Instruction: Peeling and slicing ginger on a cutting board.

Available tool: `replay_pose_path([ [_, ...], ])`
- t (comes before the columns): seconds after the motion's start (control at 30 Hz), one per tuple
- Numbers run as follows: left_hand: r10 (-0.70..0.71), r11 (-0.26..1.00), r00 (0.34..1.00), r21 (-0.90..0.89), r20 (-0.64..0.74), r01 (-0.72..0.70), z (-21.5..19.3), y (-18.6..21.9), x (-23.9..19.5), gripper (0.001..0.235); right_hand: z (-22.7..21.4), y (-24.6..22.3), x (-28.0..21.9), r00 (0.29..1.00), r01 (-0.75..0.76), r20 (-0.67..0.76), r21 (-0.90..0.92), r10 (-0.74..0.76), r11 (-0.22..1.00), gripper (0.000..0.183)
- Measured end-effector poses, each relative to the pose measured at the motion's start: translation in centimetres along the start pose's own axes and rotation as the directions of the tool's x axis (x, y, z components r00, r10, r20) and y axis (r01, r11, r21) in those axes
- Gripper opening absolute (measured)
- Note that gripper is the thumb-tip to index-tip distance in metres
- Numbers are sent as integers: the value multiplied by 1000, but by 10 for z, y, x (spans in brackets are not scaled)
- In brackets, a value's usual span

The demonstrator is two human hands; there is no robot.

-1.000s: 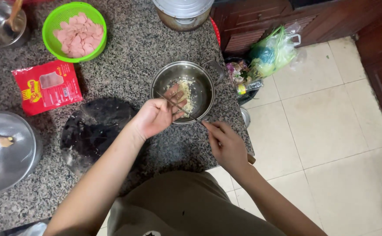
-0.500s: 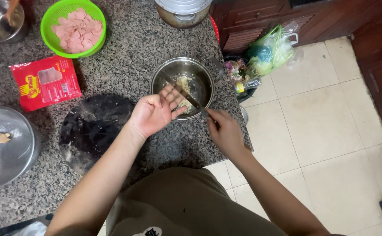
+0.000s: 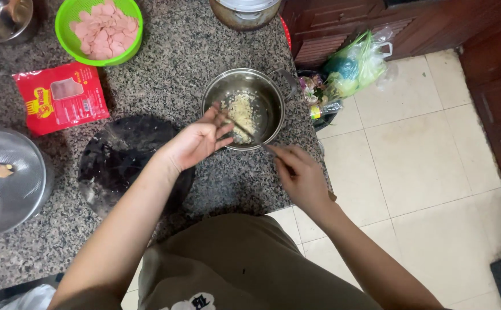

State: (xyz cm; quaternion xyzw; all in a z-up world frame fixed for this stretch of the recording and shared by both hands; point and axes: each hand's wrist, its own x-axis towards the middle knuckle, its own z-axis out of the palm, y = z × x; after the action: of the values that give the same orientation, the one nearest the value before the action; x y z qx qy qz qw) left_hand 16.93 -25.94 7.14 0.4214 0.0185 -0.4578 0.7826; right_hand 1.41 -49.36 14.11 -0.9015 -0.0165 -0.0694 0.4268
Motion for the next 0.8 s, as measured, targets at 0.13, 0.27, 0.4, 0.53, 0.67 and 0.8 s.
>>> replay_pose_path([
  [0.13, 43, 989, 997, -147, 66, -33, 12, 9, -13, 104, 8, -3, -11, 999, 17, 45, 2, -17, 1000, 27],
  [0.27, 91, 969, 986, -239, 137, -57, 9, 5, -15, 100, 13, -2, -14, 999, 35, 38, 67, -37, 997, 26],
  [0.4, 93, 970, 984, -236, 149, -56, 14, 9, -21, 96, 21, 8, -8, 996, -9, 88, 22, 7, 1000, 28],
  [0.53, 92, 956, 984, -290, 151, -45, 8, 5, -22, 97, 20, 8, -3, 996, 38, 73, 55, -42, 998, 28],
  [0.67, 76, 977, 982, -208, 173, -39, 9, 7, -25, 100, 24, 29, 0, 999, 27, 35, -23, -27, 999, 27],
  [0.8, -2, 987, 1000, 158, 28, -2, 16, 7, -25, 104, 18, 42, 2, 995, -70, -75, -70, 64, 995, 25],
])
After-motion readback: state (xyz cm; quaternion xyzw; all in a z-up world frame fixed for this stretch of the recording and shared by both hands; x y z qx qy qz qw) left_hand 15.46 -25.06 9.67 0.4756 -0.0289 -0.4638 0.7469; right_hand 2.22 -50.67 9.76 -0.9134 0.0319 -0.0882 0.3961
